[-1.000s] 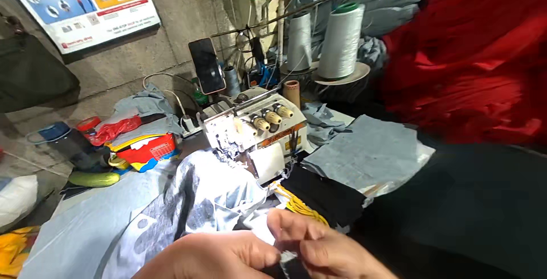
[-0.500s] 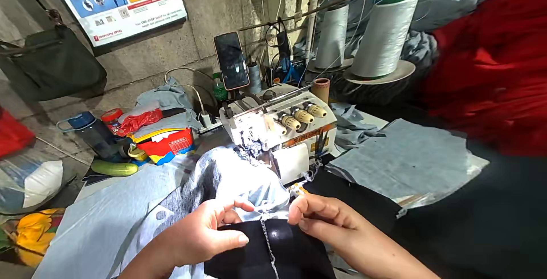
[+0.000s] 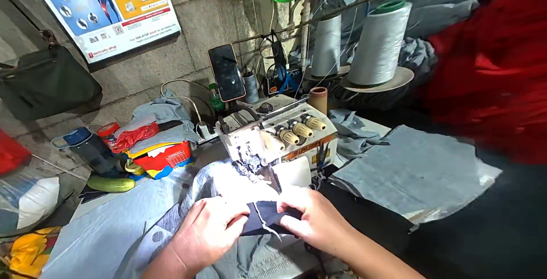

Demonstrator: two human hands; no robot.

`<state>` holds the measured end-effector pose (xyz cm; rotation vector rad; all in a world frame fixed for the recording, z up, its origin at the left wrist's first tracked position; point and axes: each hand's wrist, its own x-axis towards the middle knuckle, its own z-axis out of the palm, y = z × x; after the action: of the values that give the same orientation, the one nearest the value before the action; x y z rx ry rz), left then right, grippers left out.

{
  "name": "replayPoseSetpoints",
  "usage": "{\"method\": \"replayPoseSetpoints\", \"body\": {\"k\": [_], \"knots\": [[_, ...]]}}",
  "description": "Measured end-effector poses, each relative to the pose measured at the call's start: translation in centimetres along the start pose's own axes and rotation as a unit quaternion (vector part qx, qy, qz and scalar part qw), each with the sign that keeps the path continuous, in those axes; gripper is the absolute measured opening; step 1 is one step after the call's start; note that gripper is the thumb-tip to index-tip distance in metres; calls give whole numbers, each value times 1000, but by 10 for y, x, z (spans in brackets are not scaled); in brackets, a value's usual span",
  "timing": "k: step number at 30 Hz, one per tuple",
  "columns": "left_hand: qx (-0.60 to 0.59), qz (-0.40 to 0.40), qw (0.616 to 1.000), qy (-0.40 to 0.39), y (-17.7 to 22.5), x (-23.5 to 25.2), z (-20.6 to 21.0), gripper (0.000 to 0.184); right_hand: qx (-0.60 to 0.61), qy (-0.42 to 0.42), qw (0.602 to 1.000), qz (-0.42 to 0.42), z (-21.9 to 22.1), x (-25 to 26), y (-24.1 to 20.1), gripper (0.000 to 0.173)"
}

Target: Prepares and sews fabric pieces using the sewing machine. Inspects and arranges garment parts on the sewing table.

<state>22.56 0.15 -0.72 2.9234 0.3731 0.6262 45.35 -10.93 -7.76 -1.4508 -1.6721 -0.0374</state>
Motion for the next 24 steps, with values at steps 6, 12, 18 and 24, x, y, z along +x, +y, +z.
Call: {"method": "replayPoseSetpoints", "body": {"k": [6, 12, 18, 24], "knots": [[4, -5, 997, 82, -8, -8, 15, 30, 131, 20, 991, 32, 11, -9, 13, 33], [-58, -56, 990, 113, -17, -7, 23, 31, 123, 26, 991, 55, 18, -12, 8, 29], [-6, -93, 987, 127, -14, -1, 25, 20, 46, 39, 998, 32, 19, -9, 2, 29], [-2, -148, 985, 91, -7, -5, 16, 21, -16, 51, 996, 73, 19, -11, 1, 25]]}}
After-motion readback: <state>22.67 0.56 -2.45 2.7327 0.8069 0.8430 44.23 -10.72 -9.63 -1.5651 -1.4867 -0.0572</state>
